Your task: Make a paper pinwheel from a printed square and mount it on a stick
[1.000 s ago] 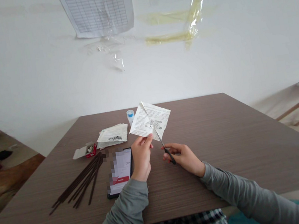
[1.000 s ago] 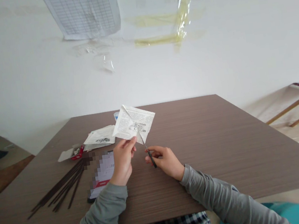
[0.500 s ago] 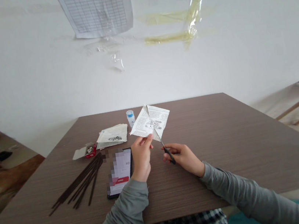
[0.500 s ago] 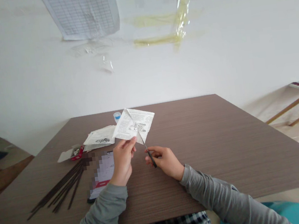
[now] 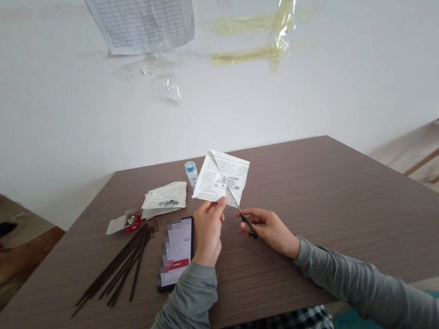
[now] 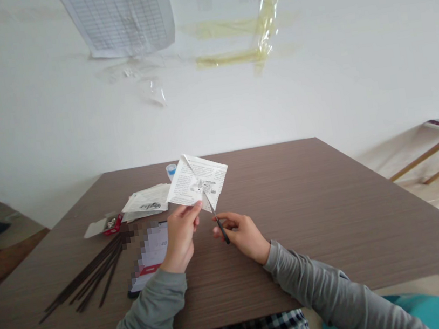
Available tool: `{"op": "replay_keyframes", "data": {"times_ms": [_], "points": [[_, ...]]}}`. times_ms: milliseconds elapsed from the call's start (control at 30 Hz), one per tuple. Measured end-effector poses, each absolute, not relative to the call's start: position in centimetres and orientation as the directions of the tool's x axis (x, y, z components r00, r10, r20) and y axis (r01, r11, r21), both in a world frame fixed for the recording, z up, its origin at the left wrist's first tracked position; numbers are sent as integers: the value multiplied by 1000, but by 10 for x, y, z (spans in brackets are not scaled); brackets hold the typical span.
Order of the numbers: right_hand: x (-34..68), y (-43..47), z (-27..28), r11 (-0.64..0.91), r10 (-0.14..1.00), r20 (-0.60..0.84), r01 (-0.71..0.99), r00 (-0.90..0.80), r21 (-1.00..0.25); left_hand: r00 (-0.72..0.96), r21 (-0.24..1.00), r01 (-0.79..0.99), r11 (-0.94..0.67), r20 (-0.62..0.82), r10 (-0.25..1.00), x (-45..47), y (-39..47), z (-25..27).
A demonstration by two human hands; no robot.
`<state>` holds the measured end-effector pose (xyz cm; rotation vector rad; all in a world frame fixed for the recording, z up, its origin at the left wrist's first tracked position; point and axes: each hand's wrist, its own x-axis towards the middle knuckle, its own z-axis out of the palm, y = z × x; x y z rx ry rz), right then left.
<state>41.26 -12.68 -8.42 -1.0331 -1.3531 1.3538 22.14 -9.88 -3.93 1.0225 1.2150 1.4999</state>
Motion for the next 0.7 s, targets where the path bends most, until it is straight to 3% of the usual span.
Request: {"op": "replay_keyframes", "data": {"times_ms": [700], "points": [[413,-127,-79,53,979,61,-46,-193,-998,-193,987,-141,-75,47,980,223,-100,-40]]}}
